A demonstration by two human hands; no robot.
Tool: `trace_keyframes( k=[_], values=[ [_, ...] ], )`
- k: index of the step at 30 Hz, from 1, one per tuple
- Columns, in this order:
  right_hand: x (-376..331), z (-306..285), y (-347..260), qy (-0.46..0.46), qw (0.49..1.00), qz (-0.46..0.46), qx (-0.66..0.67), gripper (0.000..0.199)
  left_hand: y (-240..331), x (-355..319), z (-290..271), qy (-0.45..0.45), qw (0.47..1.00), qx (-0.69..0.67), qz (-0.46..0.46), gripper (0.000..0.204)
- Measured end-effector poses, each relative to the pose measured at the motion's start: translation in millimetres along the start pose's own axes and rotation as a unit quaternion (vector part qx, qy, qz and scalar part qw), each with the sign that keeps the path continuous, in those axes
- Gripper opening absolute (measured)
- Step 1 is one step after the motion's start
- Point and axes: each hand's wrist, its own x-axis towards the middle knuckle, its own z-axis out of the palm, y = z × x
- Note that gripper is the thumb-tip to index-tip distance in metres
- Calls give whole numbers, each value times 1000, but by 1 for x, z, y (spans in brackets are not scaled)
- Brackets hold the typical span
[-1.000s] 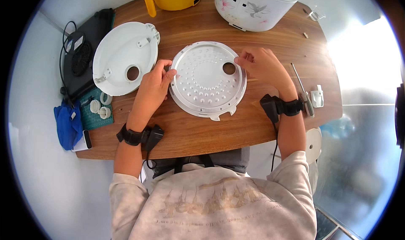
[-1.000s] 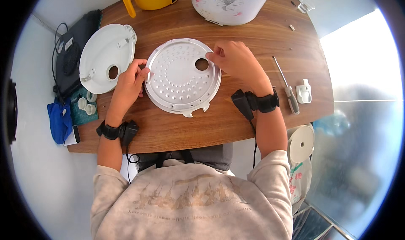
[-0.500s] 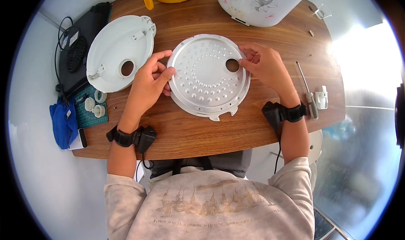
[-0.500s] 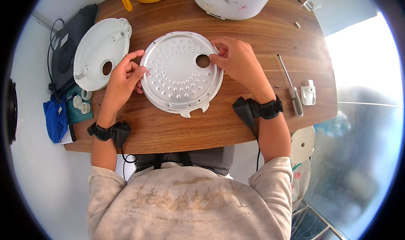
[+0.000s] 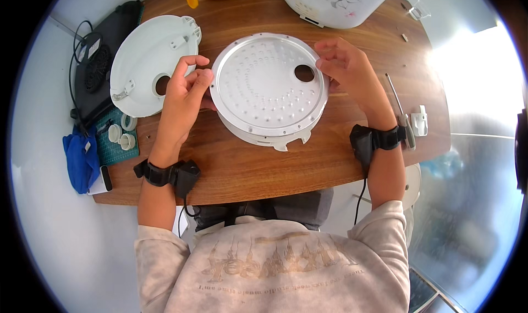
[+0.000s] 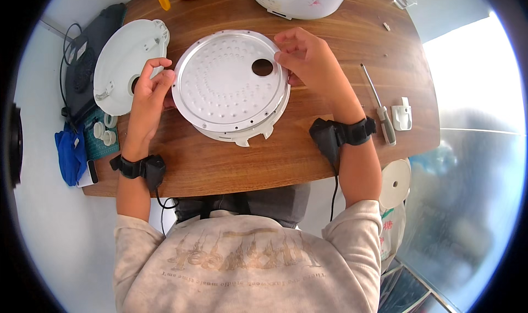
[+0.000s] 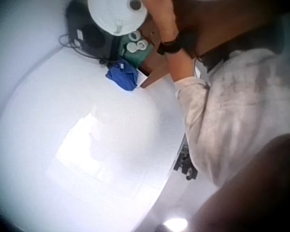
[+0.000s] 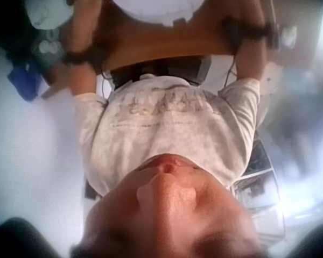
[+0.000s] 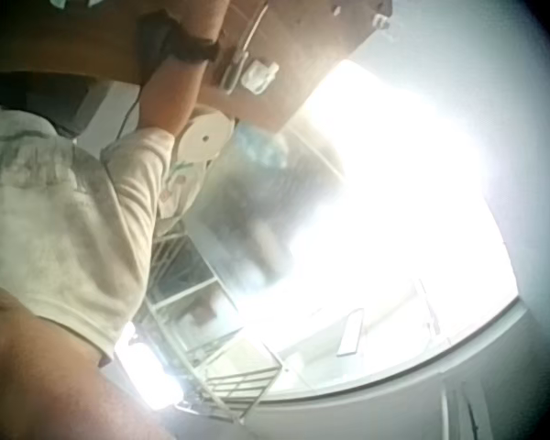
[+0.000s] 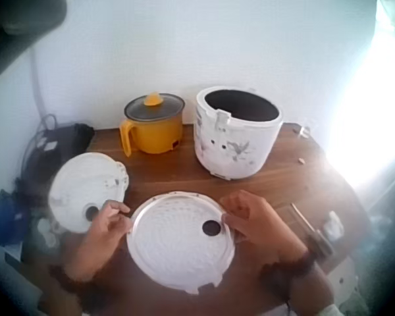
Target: The person assembles a white plastic lid by fitting a circular gasket into its groove, then uses a screwdriver to fasten screws into the lid. The person handles the lid, gasket, and screws on a wooden table.
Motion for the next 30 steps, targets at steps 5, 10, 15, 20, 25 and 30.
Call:
trace_keyframes(
  k=[5, 10, 15, 20, 25, 30],
  values=[
    [6, -11, 6, -22, 998, -13, 56, 28, -3, 2, 0, -12, 997, -63, 37, 25],
    [3, -13, 4, -47, 999, 2, 18, 36, -1, -1, 3, -39, 997, -37, 62, 27],
    [4, -14, 8, -58, 998, 12, 19, 47, -7, 0, 1, -61, 995, -1, 84, 30],
    [2, -15, 3, -103, 994, 34, 17, 55, -3, -5, 7, -60, 992, 62, 97, 33],
    [-1, -18, -5, -98, 994, 36, -23, 56, -2, -8, 5, -58, 989, 121, 67, 33],
    [1, -16, 0, -61, 997, 11, -37, 49, -1, -8, 8, -44, 970, 218, 94, 32]
  ],
)
